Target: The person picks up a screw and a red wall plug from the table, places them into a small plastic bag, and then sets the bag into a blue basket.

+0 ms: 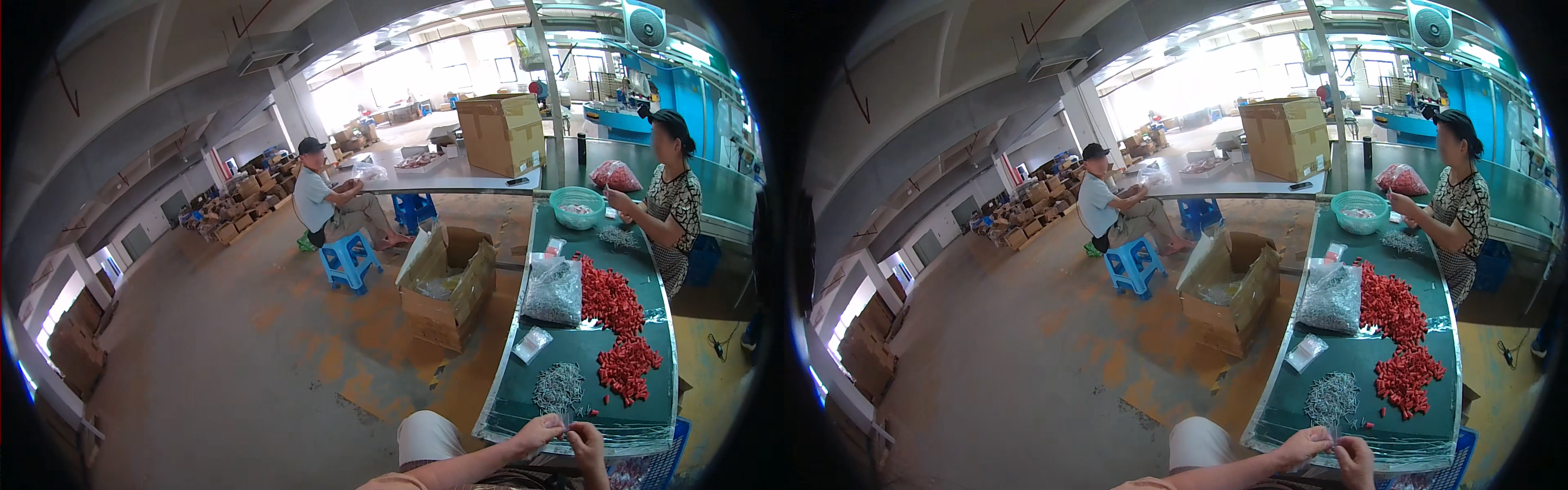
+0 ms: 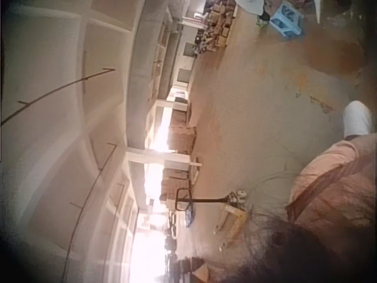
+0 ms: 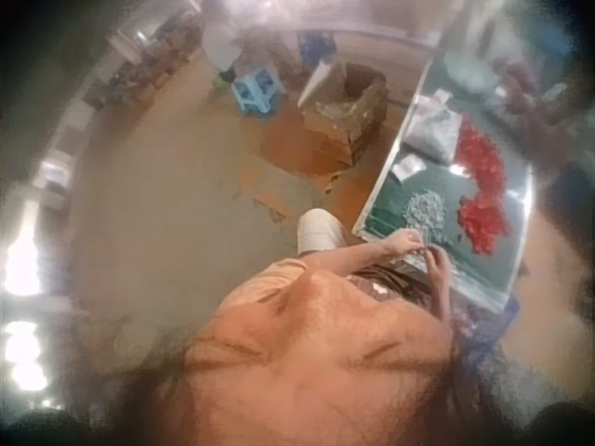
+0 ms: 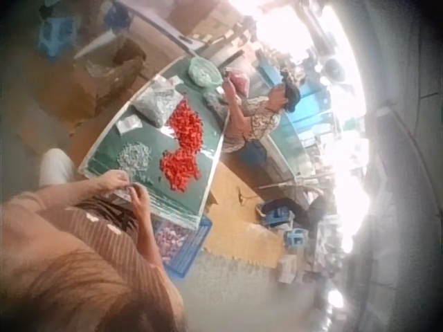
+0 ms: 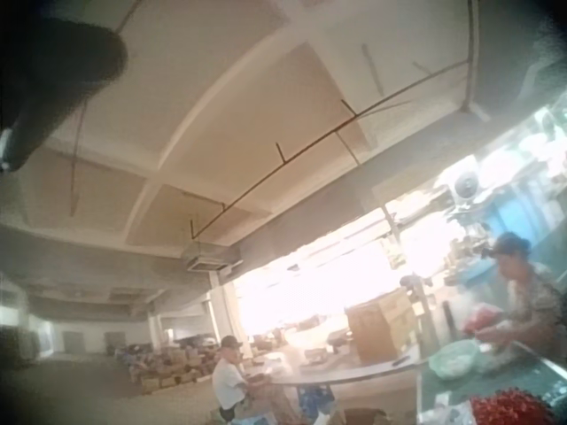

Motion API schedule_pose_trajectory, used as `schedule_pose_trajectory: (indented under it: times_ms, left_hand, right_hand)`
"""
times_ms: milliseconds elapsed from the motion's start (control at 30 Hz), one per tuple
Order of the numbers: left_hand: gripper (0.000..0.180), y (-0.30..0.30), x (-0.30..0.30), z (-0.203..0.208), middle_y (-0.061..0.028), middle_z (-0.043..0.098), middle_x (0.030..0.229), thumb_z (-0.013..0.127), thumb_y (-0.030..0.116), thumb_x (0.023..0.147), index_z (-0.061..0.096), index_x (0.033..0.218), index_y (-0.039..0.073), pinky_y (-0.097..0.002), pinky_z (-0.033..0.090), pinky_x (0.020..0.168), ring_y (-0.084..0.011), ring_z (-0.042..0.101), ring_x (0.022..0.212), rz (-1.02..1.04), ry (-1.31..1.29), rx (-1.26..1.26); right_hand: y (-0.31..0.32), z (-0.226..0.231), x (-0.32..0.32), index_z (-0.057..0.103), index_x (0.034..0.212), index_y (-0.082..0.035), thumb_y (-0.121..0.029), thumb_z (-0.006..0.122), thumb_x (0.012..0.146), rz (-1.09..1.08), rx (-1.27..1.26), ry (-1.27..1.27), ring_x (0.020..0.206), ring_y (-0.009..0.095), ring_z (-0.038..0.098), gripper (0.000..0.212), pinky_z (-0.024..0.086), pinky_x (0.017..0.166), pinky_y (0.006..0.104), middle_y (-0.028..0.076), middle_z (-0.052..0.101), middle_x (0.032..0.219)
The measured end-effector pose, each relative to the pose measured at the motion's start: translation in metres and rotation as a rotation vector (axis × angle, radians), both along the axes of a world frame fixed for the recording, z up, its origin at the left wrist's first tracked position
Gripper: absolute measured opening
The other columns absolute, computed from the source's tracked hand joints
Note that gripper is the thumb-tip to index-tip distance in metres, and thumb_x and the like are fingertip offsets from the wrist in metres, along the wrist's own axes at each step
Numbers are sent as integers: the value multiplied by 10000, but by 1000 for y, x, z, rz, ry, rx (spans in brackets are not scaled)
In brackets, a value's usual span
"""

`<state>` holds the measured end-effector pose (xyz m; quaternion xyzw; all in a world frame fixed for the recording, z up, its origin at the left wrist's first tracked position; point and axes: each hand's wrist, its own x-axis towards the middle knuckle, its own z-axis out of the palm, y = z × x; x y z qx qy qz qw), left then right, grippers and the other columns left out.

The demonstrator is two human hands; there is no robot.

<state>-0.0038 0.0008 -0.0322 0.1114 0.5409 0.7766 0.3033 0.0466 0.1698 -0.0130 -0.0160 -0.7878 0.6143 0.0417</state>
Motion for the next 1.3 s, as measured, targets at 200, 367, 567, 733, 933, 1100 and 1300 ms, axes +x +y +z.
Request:
schedule_pose_trajectory:
  times_ms: [200, 367, 567, 733, 933, 1100, 1300]
  left_hand:
    - [125, -5, 2, -12, 26, 513, 807, 575, 175, 906, 521, 857, 73, -210, 375, 669, -65, 464, 743, -86, 72, -74]
    - [126, -7, 13, -2, 20, 524, 813, 547, 180, 930, 537, 896, 59, -220, 396, 707, -67, 479, 759, -20, 49, 117]
    - [237, -1, 18, -9, -15, 558, 809, 485, 273, 949, 577, 837, 85, -278, 443, 664, -115, 516, 758, 4, 285, -187]
    - [167, -16, 17, 41, -29, 509, 674, 523, 217, 904, 577, 811, 89, -257, 383, 480, -103, 447, 550, 120, -48, -243]
    - [98, -13, 5, 25, -90, 598, 847, 520, 98, 921, 513, 1007, 50, -208, 385, 453, -67, 436, 537, 91, -309, 9]
    - [107, -5, 10, 30, -72, 587, 863, 504, 50, 905, 549, 1002, 52, -196, 358, 434, -63, 427, 537, 101, -383, 14]
    - [54, -5, -5, 34, 2, 493, 715, 518, 34, 851, 553, 860, 74, -199, 329, 426, -58, 399, 528, 36, -391, 29]
  right_hand:
    - [-15, 6, -5, 558, 799, 9, -25, 619, 779, 9, -50, -11, 605, 78, 550, 72, 442, 556, 229, 31, 590, 662]
    - [-12, 31, -1, 563, 757, 18, -64, 599, 785, 78, 70, -93, 581, 115, 547, 94, 434, 544, 263, 64, 587, 627]
    - [-2, 19, 11, 516, 757, -23, -52, 580, 818, -79, -174, -101, 638, 111, 553, 93, 457, 584, 252, 44, 579, 695]
    - [-1, 21, -10, 536, 791, -31, -50, 614, 815, -22, -355, -22, 615, 112, 539, 84, 446, 561, 250, 44, 575, 703]
    - [13, 36, -9, 581, 987, 23, -6, 618, 785, -111, -545, -227, 790, 136, 624, 207, 503, 701, 257, 64, 618, 858]
    - [20, 32, -2, 556, 1063, 11, -8, 616, 795, -98, -402, -165, 805, 122, 612, 275, 495, 723, 253, 56, 619, 872]
    - [19, 35, -5, 566, 1038, 6, -24, 628, 800, -50, -199, -151, 811, 81, 580, 247, 477, 732, 234, 26, 612, 858]
